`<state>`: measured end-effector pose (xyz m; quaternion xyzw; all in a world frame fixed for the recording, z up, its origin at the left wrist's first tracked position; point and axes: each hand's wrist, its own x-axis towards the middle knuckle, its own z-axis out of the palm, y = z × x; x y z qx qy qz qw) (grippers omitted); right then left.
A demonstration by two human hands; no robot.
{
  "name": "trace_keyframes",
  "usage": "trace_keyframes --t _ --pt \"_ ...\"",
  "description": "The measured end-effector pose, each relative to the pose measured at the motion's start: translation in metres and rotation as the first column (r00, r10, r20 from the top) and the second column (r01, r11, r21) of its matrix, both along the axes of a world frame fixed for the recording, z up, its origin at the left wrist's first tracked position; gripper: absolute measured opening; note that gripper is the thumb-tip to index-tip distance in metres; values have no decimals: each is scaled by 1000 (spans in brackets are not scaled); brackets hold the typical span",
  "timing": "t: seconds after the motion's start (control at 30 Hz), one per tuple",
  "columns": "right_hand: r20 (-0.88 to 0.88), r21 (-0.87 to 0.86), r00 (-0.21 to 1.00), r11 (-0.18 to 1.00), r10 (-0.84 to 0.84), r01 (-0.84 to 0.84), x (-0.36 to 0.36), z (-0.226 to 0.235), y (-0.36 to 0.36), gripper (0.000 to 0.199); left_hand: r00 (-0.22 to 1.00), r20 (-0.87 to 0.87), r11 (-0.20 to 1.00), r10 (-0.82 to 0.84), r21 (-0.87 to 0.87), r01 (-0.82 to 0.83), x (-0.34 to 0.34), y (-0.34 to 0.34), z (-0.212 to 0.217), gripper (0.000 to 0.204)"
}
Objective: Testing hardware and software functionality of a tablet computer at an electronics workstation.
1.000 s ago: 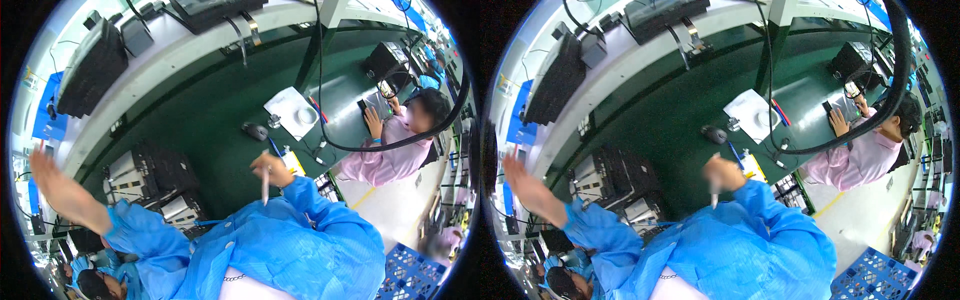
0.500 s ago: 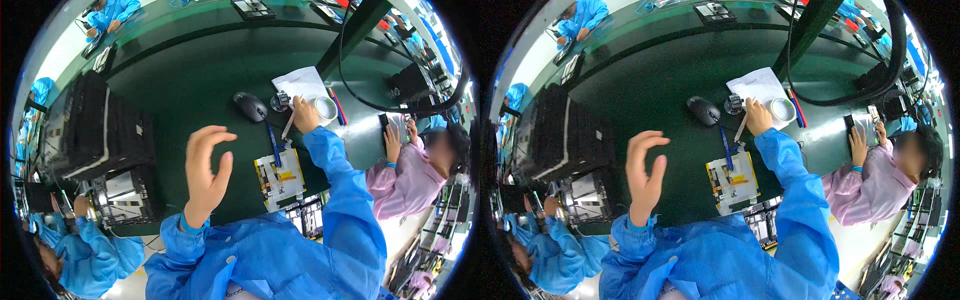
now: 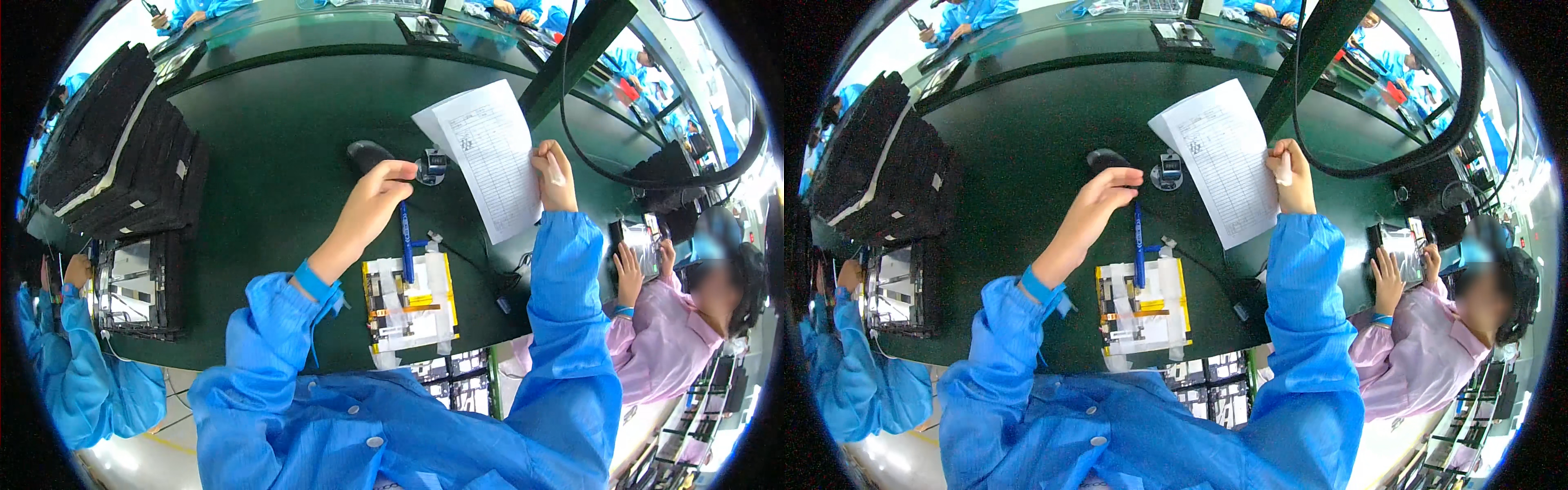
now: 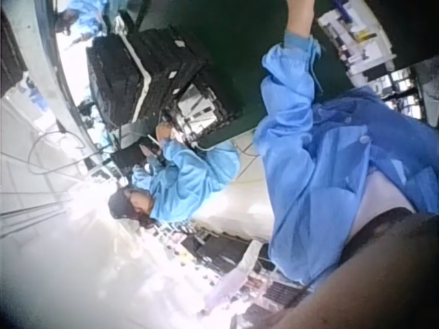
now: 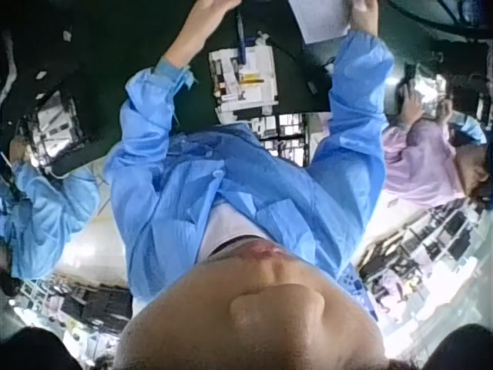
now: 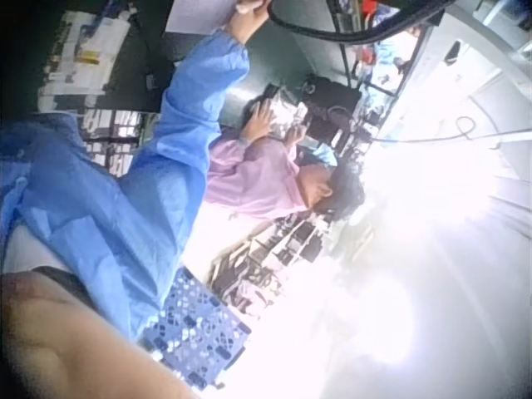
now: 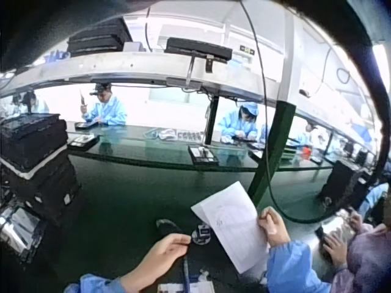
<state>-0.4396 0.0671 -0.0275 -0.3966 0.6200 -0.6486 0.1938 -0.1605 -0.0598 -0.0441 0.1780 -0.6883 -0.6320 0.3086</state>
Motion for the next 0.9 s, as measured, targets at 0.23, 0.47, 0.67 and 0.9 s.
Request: trace_keyframes --t 0.23,0.47,0.67,0.9 --pt "309 -212 936 972 166 -102 7 -1 -1 19 977 88 922 -196 356 153 -71 -5 -2 64" --pt "284 -209 946 973 157 -99 4 4 5 18 964 55 927 -259 295 232 -88 7 -4 60" --pt "232 -203 964 976 130 -82 10 8 1 17 983 184 958 -19 -279 71 -86 6 -17 43" --pt "-282 -266 946 961 -159 82 28 30 22 19 903 143 279 404 -960 27 -101 -16 -22 32"
